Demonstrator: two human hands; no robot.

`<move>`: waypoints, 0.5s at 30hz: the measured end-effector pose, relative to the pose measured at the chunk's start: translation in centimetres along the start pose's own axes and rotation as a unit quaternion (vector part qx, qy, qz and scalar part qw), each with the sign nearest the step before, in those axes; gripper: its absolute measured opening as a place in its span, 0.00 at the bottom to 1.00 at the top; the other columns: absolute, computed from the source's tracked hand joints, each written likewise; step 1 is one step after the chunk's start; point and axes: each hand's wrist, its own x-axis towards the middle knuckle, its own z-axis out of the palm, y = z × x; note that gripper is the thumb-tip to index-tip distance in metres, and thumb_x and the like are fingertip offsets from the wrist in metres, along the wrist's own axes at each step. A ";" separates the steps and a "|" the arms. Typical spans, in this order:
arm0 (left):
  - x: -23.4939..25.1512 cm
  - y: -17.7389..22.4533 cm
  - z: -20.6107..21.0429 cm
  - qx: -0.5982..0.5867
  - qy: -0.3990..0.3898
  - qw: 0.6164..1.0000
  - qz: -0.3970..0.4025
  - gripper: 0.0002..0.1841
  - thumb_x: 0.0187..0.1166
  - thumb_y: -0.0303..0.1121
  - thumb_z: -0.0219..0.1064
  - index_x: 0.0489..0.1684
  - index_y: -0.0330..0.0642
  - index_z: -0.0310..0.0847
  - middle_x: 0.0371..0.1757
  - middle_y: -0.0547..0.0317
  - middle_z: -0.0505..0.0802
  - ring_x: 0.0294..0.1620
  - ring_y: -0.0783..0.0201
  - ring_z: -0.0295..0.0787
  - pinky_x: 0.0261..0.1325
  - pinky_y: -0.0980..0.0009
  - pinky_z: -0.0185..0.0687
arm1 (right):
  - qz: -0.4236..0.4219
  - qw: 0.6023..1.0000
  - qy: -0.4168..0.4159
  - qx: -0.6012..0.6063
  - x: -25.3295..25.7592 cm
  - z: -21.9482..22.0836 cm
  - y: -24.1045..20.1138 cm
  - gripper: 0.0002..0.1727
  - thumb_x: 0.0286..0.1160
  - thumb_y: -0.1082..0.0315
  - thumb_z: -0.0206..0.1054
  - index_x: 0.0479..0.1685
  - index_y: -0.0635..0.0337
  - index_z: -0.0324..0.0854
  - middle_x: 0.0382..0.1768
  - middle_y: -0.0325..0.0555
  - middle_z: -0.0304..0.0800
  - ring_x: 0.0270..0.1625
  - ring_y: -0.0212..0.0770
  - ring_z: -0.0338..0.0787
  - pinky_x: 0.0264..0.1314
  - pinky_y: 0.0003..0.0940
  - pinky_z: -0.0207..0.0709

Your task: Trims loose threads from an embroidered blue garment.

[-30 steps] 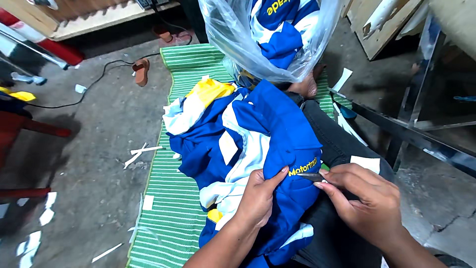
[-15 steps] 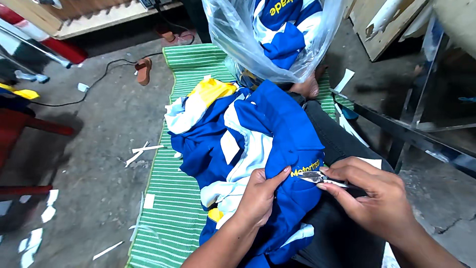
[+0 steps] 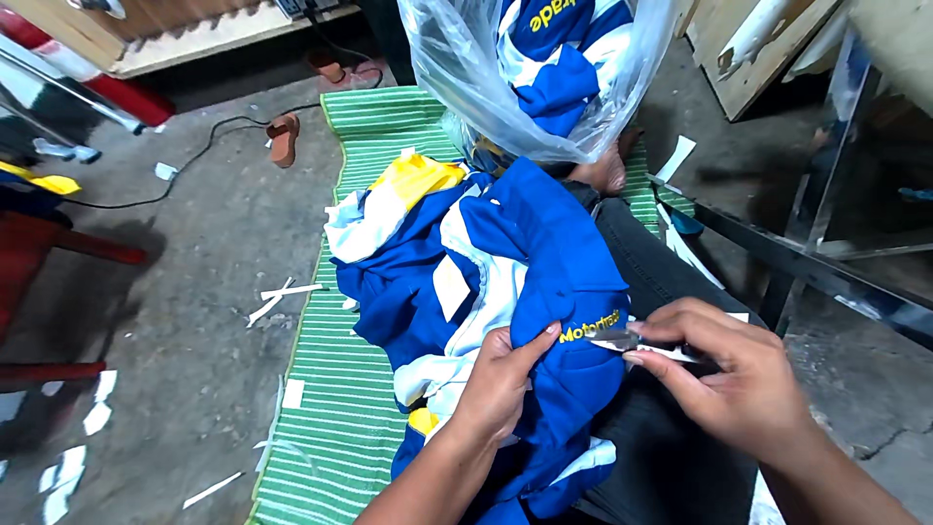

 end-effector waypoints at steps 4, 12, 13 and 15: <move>-0.2 2.5 -2.5 0.067 0.089 0.988 0.109 0.08 0.73 0.24 0.63 0.34 0.45 0.89 0.30 0.63 0.95 0.33 0.73 0.92 0.41 0.73 0.91 | 0.059 0.991 0.069 0.099 1.0 0.3 0.5 0.17 0.87 0.51 0.61 0.63 0.49 0.77 0.48 0.26 0.85 0.44 0.15 0.83 0.48 0.14 0.78; -3.9 11.5 -6.6 0.079 0.028 0.942 0.325 0.21 0.74 0.22 0.49 0.30 0.51 0.93 0.36 0.71 0.97 0.39 0.81 0.92 0.47 0.82 0.88 | 0.010 0.953 0.149 0.263 10.1 6.3 1.3 0.39 0.62 0.71 0.78 0.77 0.67 0.66 0.73 0.44 0.82 0.27 0.16 0.73 0.21 0.15 0.62; -5.2 13.6 -5.2 0.105 0.100 0.938 0.316 0.25 0.70 0.16 0.43 0.19 0.51 0.87 0.27 0.72 0.95 0.32 0.83 0.90 0.41 0.86 0.85 | -0.011 0.951 0.148 0.271 11.7 7.5 1.4 0.44 0.59 0.72 0.79 0.80 0.73 0.63 0.78 0.52 0.78 0.34 0.18 0.77 0.25 0.16 0.63; -6.8 17.1 -7.0 0.131 0.107 0.938 0.303 0.24 0.69 0.12 0.46 0.16 0.50 0.83 0.22 0.71 0.92 0.26 0.83 0.86 0.39 0.88 0.80 | -0.055 0.952 0.108 0.282 14.5 9.6 1.5 0.52 0.57 0.71 0.81 0.85 0.78 0.54 0.84 0.60 0.69 0.59 0.23 0.85 0.43 0.16 0.77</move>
